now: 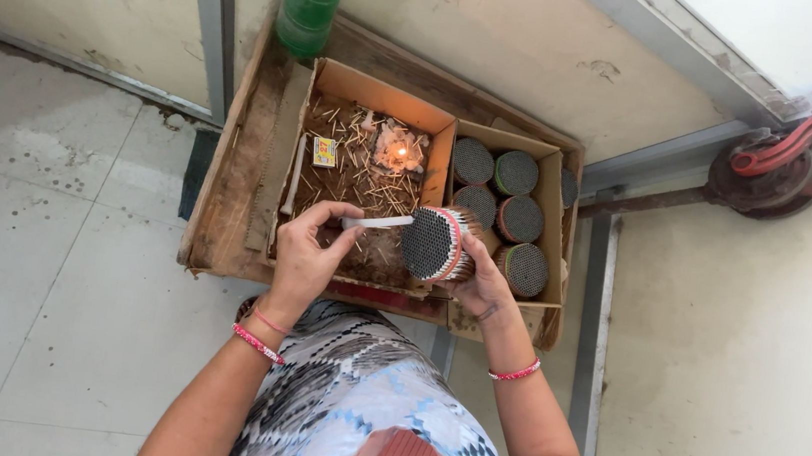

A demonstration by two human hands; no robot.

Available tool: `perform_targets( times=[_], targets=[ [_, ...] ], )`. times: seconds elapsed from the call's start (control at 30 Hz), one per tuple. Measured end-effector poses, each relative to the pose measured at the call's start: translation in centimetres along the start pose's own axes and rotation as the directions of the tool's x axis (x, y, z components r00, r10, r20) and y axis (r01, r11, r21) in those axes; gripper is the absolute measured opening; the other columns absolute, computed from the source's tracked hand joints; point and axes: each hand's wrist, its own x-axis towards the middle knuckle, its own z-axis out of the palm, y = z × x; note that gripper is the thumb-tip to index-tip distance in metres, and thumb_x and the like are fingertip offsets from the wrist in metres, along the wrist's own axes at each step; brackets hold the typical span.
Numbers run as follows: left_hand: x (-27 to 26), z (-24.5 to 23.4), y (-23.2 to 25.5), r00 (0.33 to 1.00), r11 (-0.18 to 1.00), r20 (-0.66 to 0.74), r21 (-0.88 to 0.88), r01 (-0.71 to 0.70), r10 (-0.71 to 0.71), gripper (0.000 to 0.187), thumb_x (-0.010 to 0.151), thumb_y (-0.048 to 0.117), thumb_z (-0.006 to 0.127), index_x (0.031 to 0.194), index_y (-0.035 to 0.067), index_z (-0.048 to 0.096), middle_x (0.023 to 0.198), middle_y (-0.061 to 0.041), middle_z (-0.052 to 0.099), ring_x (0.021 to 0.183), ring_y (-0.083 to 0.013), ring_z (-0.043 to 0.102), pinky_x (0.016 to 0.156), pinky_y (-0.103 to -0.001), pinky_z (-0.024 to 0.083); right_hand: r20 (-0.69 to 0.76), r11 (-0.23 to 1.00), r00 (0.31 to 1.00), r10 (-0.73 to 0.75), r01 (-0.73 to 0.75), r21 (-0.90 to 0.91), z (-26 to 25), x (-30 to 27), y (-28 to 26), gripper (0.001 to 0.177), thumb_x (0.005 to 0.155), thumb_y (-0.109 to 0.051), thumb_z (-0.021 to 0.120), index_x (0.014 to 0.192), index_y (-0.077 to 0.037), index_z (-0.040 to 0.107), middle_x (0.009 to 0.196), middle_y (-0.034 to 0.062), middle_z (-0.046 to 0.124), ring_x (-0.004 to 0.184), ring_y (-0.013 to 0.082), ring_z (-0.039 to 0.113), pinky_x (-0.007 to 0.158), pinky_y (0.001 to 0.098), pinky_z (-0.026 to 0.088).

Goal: Lighting the central fuses of ground spinner fireworks (chakras) using a small flame to prepare them for packaging or further assembly.

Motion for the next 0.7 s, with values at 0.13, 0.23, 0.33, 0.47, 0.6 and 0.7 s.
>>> perform_targets(
  times=[0.13, 0.23, 0.33, 0.47, 0.6, 0.7],
  targets=[
    [-0.5, 0.1, 1.0, 0.993, 0.992, 0.045, -0.060, -0.108, 0.110, 0.017, 0.090, 0.004, 0.077, 0.106, 0.002, 0.074, 0.092, -0.002, 0.074, 0.079, -0.0056, 0.065, 0.070, -0.023, 0.053, -0.025, 1.000, 1.000, 0.001, 0.000, 0.007, 1.1, -0.5, -0.7, 0.061, 0.088, -0.047, 0.074, 0.134, -0.009, 0.061, 0.124, 0.0103, 0.070, 0.110, 0.0256, 0.070, 0.092, 0.0512, 0.060],
    [-0.5, 0.1, 0.7, 0.972, 0.973, 0.058, -0.055, -0.224, 0.227, 0.017, 0.090, 0.003, 0.076, 0.107, 0.001, 0.073, 0.097, -0.002, 0.075, 0.085, -0.0058, 0.067, 0.075, -0.023, 0.054, -0.047, 1.000, 0.999, -0.009, 0.010, 0.012, 1.3, -0.6, -0.9, 0.062, 0.086, -0.048, 0.075, 0.133, -0.010, 0.061, 0.124, 0.0100, 0.070, 0.111, 0.0259, 0.070, 0.092, 0.0517, 0.061],
    [-0.4, 0.2, -0.3, 0.992, 0.993, 0.041, -0.006, -0.121, 0.121, 0.017, 0.089, 0.003, 0.077, 0.106, 0.001, 0.074, 0.091, -0.002, 0.074, 0.078, -0.0057, 0.066, 0.069, -0.023, 0.053, -0.039, 0.999, 0.999, -0.034, 0.035, 0.015, 0.6, -0.4, -0.7, 0.065, 0.086, -0.047, 0.076, 0.135, -0.007, 0.061, 0.124, 0.0115, 0.071, 0.111, 0.0265, 0.070, 0.093, 0.0513, 0.060],
    [-0.4, 0.1, -0.3, 0.999, 1.000, 0.032, -0.005, 0.014, -0.014, 0.018, 0.089, 0.004, 0.076, 0.106, 0.002, 0.075, 0.088, -0.001, 0.074, 0.073, -0.0053, 0.065, 0.066, -0.022, 0.053, -0.032, 0.999, 0.998, -0.051, 0.051, 0.019, 0.5, -0.3, -0.7, 0.065, 0.086, -0.047, 0.077, 0.135, -0.007, 0.061, 0.123, 0.0110, 0.071, 0.111, 0.0258, 0.070, 0.092, 0.0504, 0.061],
    [-0.9, 0.3, 0.5, 0.993, 0.994, 0.085, -0.067, -0.082, 0.087, 0.016, 0.090, 0.004, 0.076, 0.106, 0.002, 0.074, 0.094, -0.002, 0.076, 0.083, -0.0058, 0.068, 0.074, -0.023, 0.055, -0.035, 0.999, 0.998, -0.043, 0.044, 0.026, -0.1, -0.1, -0.4, 0.065, 0.088, -0.047, 0.077, 0.136, -0.006, 0.061, 0.124, 0.0124, 0.070, 0.111, 0.0270, 0.070, 0.091, 0.0502, 0.062],
    [-1.0, 0.4, 0.1, 0.987, 0.991, 0.090, -0.020, -0.134, 0.135, 0.017, 0.089, 0.005, 0.077, 0.105, 0.002, 0.074, 0.096, -0.003, 0.075, 0.086, -0.0071, 0.069, 0.077, -0.024, 0.055, -0.043, 0.999, 0.998, -0.043, 0.044, 0.032, -0.1, -0.1, -0.7, 0.066, 0.087, -0.049, 0.076, 0.136, -0.007, 0.060, 0.125, 0.0129, 0.070, 0.112, 0.0284, 0.069, 0.091, 0.0526, 0.062]
  ],
)
